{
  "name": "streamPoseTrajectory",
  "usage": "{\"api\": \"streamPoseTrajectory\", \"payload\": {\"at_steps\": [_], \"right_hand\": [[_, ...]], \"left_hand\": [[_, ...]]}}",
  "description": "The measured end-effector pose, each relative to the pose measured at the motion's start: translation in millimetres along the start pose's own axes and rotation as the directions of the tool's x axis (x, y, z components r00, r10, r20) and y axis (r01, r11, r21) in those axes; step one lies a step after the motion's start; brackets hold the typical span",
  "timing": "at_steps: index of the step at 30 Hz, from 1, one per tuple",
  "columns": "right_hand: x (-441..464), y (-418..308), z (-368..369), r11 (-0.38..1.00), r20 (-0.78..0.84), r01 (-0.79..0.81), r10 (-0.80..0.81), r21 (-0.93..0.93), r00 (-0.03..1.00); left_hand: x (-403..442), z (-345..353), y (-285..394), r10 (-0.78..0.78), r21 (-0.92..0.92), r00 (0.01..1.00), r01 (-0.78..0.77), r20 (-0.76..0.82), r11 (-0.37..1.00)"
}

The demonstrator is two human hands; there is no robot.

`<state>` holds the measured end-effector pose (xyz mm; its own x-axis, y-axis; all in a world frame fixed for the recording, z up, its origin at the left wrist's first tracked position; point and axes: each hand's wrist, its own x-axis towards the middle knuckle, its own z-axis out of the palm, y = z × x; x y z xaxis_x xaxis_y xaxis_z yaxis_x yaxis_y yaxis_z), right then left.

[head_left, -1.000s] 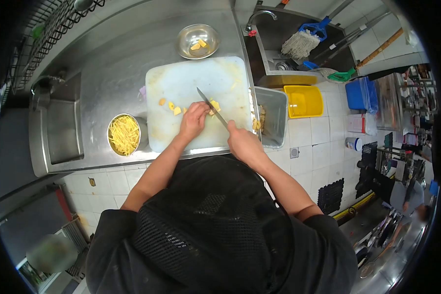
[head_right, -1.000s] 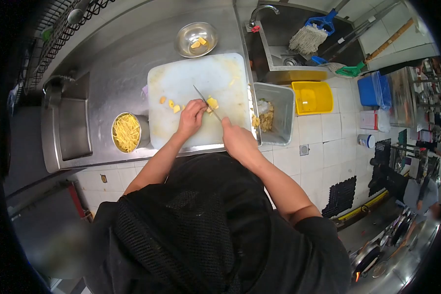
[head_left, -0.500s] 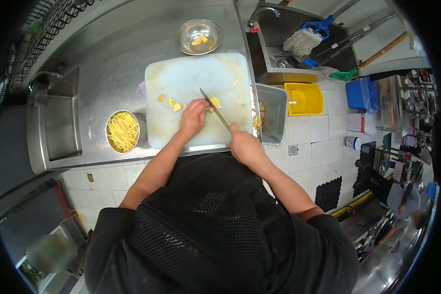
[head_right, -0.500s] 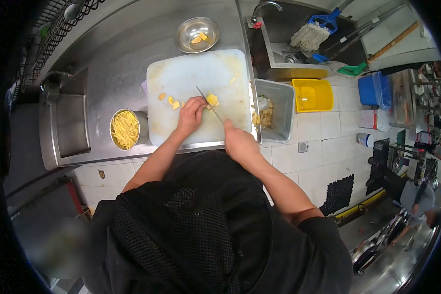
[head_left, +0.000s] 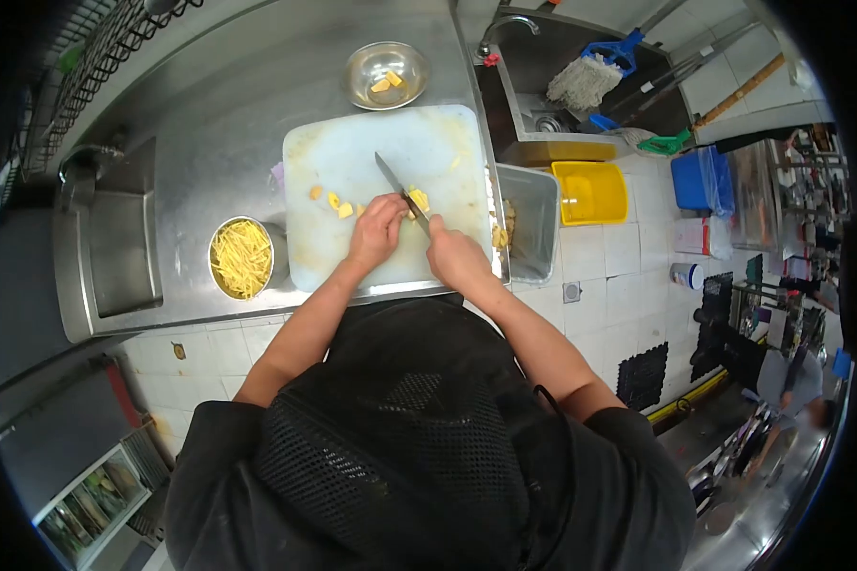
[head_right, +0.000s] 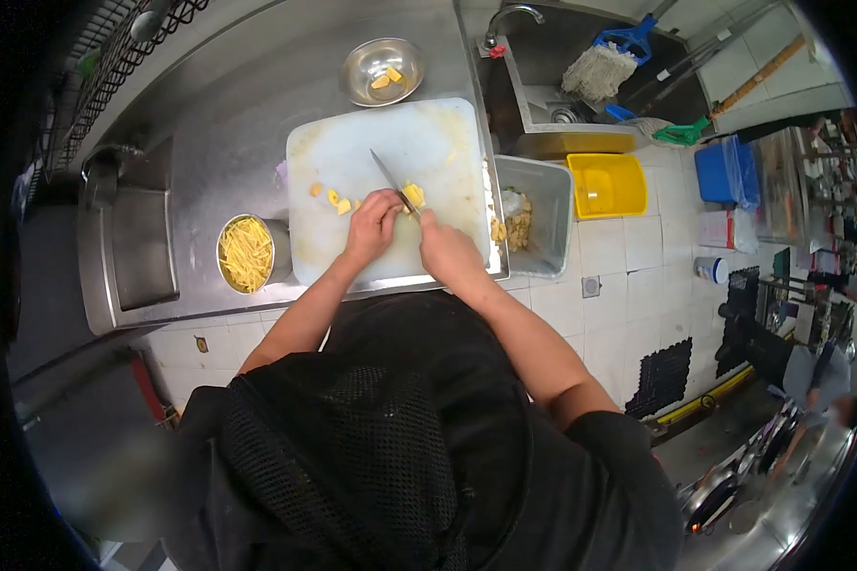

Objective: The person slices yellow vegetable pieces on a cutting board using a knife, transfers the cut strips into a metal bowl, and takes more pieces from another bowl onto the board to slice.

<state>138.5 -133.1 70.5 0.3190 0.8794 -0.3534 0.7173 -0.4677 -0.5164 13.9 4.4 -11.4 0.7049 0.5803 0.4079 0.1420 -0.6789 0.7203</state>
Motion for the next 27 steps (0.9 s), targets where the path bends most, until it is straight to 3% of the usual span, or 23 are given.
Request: {"api": "streamPoseTrajectory", "payload": {"at_steps": [12, 17, 21, 23, 27], "right_hand": [[-53, -12, -49, 0.995, 0.18, -0.067, 0.079, -0.072, 0.98], [-14, 8, 8, 1.0, 0.0, 0.021, -0.021, -0.004, 1.0], [-20, -9, -27, 1.0, 0.02, -0.023, 0.023, -0.009, 1.0], [-45, -12, -47, 1.0, 0.125, -0.028, 0.029, -0.009, 0.992], [-29, 2, -14, 1.0, 0.067, -0.02, 0.02, -0.002, 0.998]], "left_hand": [[-2, -5, -5, 0.098, 0.093, 0.994, -0.102, 0.053, 0.99], [-4, -4, -5, 0.07, 0.083, 0.996, -0.074, 0.049, 0.994], [-4, -1, -8, 0.046, 0.074, 0.998, -0.049, 0.036, 0.996], [-2, -3, -6, 0.044, 0.067, 0.998, -0.046, 0.034, 0.997], [-5, -1, -9, 0.034, 0.063, 0.999, -0.036, 0.028, 0.997]]}}
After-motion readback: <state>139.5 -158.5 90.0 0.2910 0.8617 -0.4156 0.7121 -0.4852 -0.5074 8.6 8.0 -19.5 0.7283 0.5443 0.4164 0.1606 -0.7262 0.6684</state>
